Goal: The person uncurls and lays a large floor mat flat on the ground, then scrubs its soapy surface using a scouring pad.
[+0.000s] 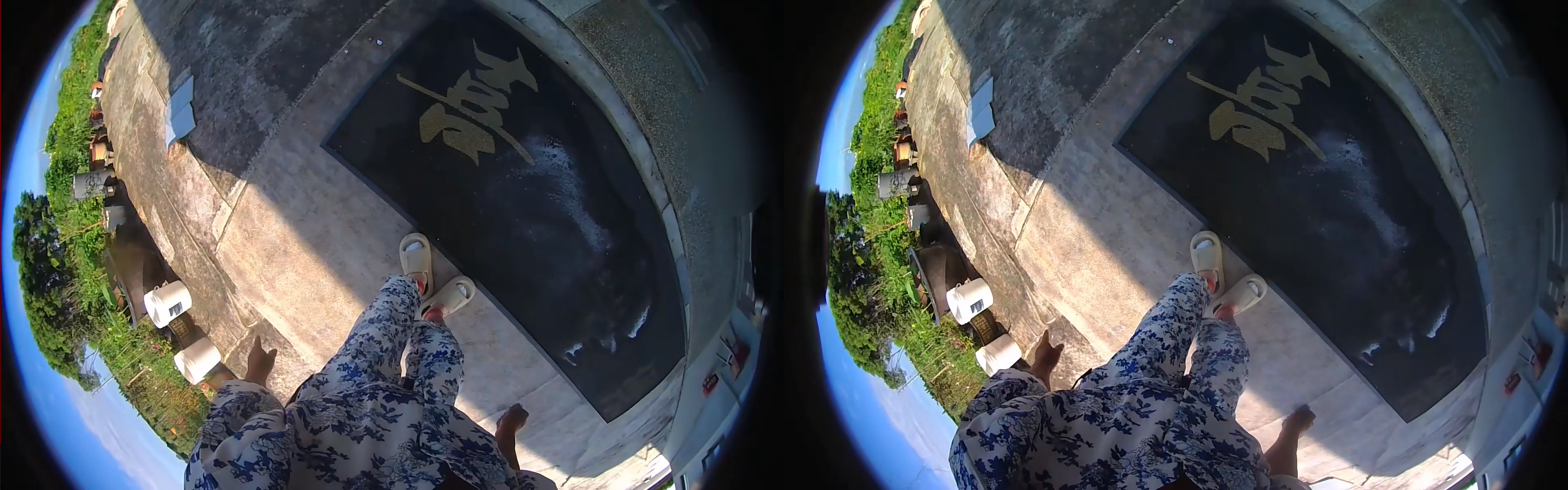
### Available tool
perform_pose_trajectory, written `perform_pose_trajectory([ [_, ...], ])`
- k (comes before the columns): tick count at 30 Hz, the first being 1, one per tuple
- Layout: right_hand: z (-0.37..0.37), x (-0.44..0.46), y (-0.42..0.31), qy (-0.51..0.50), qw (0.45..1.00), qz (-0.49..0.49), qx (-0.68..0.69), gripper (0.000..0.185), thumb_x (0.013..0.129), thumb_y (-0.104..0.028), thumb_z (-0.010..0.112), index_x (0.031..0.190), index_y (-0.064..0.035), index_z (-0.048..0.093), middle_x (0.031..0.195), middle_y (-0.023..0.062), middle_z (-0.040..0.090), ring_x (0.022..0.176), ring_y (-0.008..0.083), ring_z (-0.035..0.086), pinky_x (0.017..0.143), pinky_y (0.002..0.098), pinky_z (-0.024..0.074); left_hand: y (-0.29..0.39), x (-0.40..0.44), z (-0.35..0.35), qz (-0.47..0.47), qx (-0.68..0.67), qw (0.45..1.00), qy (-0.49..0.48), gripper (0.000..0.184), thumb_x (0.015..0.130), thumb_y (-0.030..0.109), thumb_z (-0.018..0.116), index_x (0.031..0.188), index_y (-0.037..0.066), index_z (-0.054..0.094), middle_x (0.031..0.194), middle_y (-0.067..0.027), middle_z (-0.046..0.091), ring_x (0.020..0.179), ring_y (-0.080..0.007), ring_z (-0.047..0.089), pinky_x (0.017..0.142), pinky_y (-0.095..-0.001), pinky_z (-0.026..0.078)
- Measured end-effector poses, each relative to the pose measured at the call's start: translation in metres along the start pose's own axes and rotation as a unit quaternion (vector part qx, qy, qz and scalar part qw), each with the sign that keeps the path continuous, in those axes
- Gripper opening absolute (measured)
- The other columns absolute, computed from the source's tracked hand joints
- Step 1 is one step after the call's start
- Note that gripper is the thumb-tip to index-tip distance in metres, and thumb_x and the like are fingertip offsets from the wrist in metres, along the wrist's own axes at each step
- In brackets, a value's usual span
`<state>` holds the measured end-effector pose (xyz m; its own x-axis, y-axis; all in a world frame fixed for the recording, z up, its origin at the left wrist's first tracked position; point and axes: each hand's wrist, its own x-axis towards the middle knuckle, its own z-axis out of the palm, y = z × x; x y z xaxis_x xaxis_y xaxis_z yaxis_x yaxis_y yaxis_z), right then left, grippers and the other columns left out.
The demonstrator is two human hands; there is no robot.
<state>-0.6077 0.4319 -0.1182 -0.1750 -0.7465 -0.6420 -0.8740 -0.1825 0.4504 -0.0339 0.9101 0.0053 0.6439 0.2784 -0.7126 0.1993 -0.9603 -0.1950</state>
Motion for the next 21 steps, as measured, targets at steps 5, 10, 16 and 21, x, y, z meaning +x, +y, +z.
perform_pose_trajectory([
  [5, -0.018, 0.007, -0.040, 0.103, 0.994, -0.008, 0.044, 0.027, 0.091, -0.030, 0.058, 0.098, -0.0049, 0.062, 0.084, 0.0128, 0.066, 0.081, 0.0284, 0.068, 0.074, 0.0359, 0.0562, -0.055, -0.039, 0.009, -0.082, 0.002, 0.995, -0.062, 0.085, 0.078, 0.029, 0.071, 0.144, -0.004, 0.027, 0.123, -0.0320, 0.055, 0.114, -0.0430, 0.054, 0.096, -0.0448, 0.044],
  [10, -0.057, -0.014, -0.060, 0.097, 0.976, 0.088, 0.176, 0.037, 0.093, -0.035, 0.052, 0.096, 0.0003, 0.061, 0.091, 0.0199, 0.067, 0.088, 0.0359, 0.066, 0.075, 0.0448, 0.0549, -0.074, -0.027, 0.014, -0.090, 0.024, 0.993, -0.071, 0.088, 0.078, 0.031, 0.071, 0.145, -0.004, 0.025, 0.121, -0.0322, 0.056, 0.114, -0.0424, 0.055, 0.096, -0.0440, 0.044],
  [16, -0.085, -0.075, -0.081, -0.020, 0.995, 0.063, -0.075, 0.036, 0.087, -0.038, 0.061, 0.104, -0.0055, 0.061, 0.102, 0.0112, 0.065, 0.092, 0.0259, 0.065, 0.077, 0.0374, 0.0537, -0.080, 0.056, -0.036, -0.073, 0.012, 0.992, -0.103, 0.088, 0.079, 0.032, 0.071, 0.145, -0.005, 0.024, 0.122, -0.0323, 0.056, 0.115, -0.0427, 0.054, 0.097, -0.0437, 0.044],
  [21, -0.078, -0.177, -0.177, -0.167, 0.924, 0.017, -0.344, 0.051, 0.076, -0.040, 0.075, 0.115, -0.0110, 0.058, 0.109, 0.0021, 0.062, 0.097, 0.0156, 0.064, 0.075, 0.0272, 0.0535, -0.115, 0.176, -0.094, -0.031, -0.047, 0.997, -0.057, 0.082, 0.082, 0.030, 0.068, 0.146, 0.000, 0.026, 0.129, -0.0307, 0.052, 0.119, -0.0423, 0.051, 0.099, -0.0427, 0.042],
])
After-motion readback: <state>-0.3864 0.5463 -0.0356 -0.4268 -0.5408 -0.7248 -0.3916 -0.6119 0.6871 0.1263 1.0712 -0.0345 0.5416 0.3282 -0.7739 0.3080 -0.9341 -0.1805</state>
